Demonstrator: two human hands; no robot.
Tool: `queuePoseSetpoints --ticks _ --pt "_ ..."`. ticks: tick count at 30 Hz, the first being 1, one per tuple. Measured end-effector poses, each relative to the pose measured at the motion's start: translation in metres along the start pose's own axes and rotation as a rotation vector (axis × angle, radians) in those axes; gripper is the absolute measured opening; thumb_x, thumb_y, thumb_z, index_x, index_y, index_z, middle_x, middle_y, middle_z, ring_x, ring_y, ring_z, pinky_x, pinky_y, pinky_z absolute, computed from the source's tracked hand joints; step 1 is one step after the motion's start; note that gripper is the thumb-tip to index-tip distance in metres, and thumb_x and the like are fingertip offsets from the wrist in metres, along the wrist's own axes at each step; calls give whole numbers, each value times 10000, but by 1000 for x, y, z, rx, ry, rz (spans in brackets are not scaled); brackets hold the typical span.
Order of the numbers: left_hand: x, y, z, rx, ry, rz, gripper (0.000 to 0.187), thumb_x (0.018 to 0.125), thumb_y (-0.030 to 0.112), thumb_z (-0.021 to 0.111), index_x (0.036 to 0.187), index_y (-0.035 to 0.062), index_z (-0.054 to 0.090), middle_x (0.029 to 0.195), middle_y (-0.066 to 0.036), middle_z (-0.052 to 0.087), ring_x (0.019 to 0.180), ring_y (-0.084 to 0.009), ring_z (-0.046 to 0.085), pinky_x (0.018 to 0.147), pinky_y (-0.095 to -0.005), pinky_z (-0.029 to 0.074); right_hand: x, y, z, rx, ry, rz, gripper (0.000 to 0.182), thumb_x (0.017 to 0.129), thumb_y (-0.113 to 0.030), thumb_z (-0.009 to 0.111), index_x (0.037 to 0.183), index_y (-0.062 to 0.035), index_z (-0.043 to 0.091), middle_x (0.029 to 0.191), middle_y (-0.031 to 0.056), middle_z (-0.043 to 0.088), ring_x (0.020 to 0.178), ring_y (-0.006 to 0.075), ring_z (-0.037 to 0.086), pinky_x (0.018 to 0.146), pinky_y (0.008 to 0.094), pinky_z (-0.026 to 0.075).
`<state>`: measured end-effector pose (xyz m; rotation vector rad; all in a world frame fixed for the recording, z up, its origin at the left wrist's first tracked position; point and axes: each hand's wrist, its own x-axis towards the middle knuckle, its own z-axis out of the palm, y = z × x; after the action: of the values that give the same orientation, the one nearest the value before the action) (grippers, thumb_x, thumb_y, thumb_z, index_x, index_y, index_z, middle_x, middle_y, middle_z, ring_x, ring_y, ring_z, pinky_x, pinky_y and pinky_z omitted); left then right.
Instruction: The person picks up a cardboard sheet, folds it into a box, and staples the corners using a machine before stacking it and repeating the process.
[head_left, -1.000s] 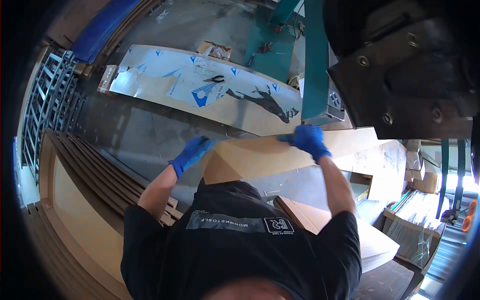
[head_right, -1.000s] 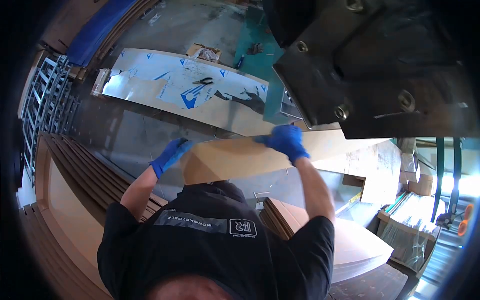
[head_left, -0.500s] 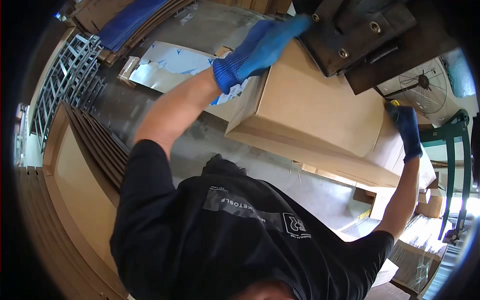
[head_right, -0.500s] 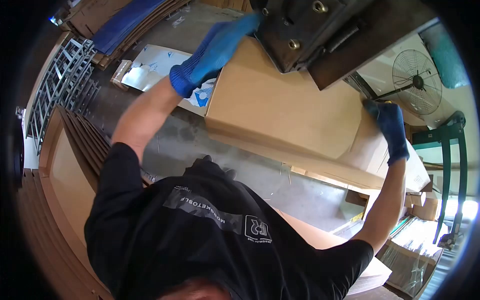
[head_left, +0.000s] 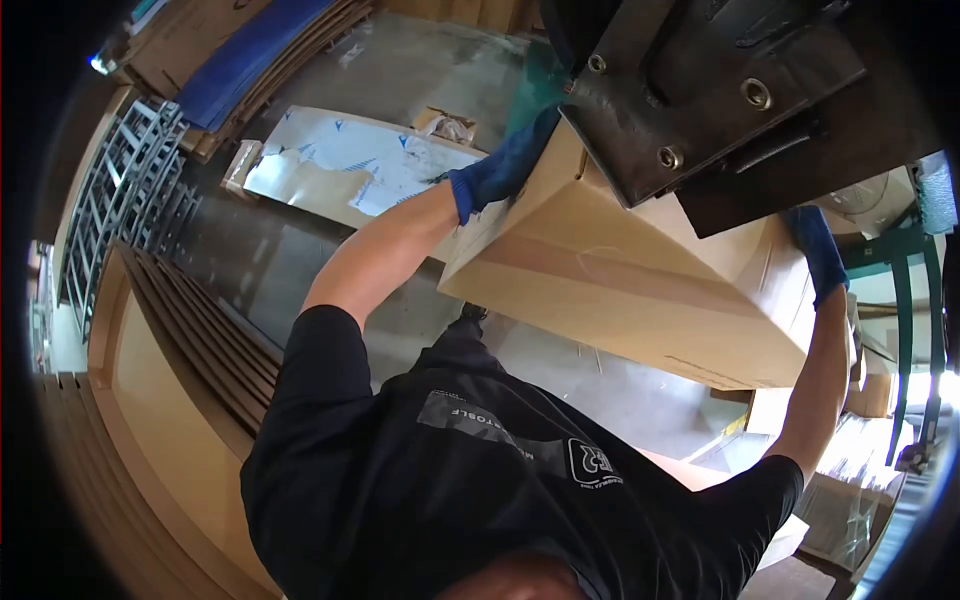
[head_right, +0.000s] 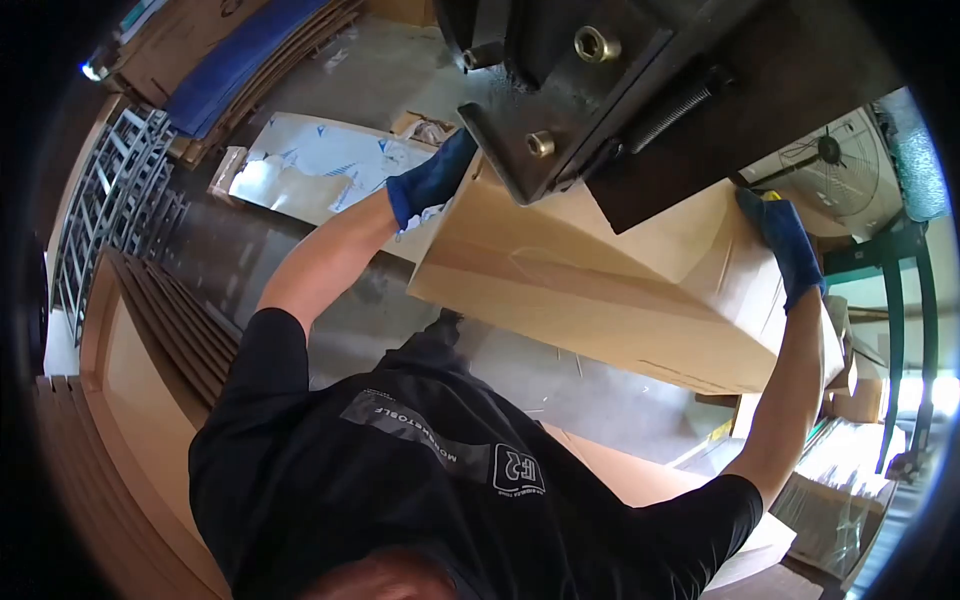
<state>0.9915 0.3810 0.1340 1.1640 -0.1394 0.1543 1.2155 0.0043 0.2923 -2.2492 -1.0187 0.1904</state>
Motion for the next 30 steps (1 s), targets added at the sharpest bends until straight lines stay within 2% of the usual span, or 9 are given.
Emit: queuePoseSetpoints --ticks 6,8,12,14,17,19,23,27,30 --pt "1 -42 -22 371 107 277 489 1032 339 309 1406 30 362 1399 -68 420 1258 -140 394 1072 -302 296 -8 10 17 166 23 52 213 832 -134 656 994 4 649 917 79 654 816 108 591 762 269 468" --pt "-28 -12 10 40 118 60 473 1026 287 312 1396 -4 357 1392 -117 433 1262 -183 409 1069 -311 303 -30 19 17 172 48 46 230 826 -134 671 1010 1 642 942 63 655 844 99 586 781 261 468" --pt "-76 -55 -10 354 99 189 496 1011 311 351 1386 -13 370 1361 -135 466 1209 -217 467 1050 -333 335 -74 66 25 -203 392 -111 242 849 -187 630 695 -2 607 599 2 530 611 60 451 542 280 389" --pt "-88 -46 -18 467 173 191 507 997 317 377 1382 -13 374 1359 -141 468 1208 -225 472 1048 -339 340 -47 35 13 -2 37 -111 200 849 -114 579 678 -16 547 604 35 502 574 108 445 529 317 379" --pt "-100 -15 -33 658 262 132 527 976 325 417 1377 -14 381 1356 -149 473 1206 -238 480 1044 -348 347 -40 -24 46 -336 -91 -128 58 859 -49 566 818 -10 554 776 103 585 673 163 543 584 343 425" --pt "-113 15 -39 823 315 124 540 962 331 444 1374 -14 385 1354 -154 475 1205 -246 485 1042 -354 352 -26 -59 56 -669 -29 -332 202 757 -85 623 605 -22 504 599 155 502 523 262 478 482 384 332" --pt "-130 114 -33 1132 387 125 571 934 342 496 1367 -15 393 1350 -165 481 1203 -263 496 1037 -367 362 -79 -105 80 -633 241 -387 387 791 -262 699 526 -63 500 501 141 456 435 312 419 444 383 335" --pt "-136 183 83 326 -281 236 604 905 354 549 1359 -16 401 1346 -175 486 1201 -279 506 1032 -379 371 -122 -177 180 -547 50 43 585 742 -656 616 564 -99 644 471 107 549 479 297 592 482 369 459" --pt "-86 93 164 1033 -661 529 741 778 396 671 1335 -23 421 1329 -219 477 1173 -327 527 973 -406 427 -105 -203 292 -66 40 -261 480 814 -550 575 780 -75 636 672 118 534 633 285 563 617 370 440"
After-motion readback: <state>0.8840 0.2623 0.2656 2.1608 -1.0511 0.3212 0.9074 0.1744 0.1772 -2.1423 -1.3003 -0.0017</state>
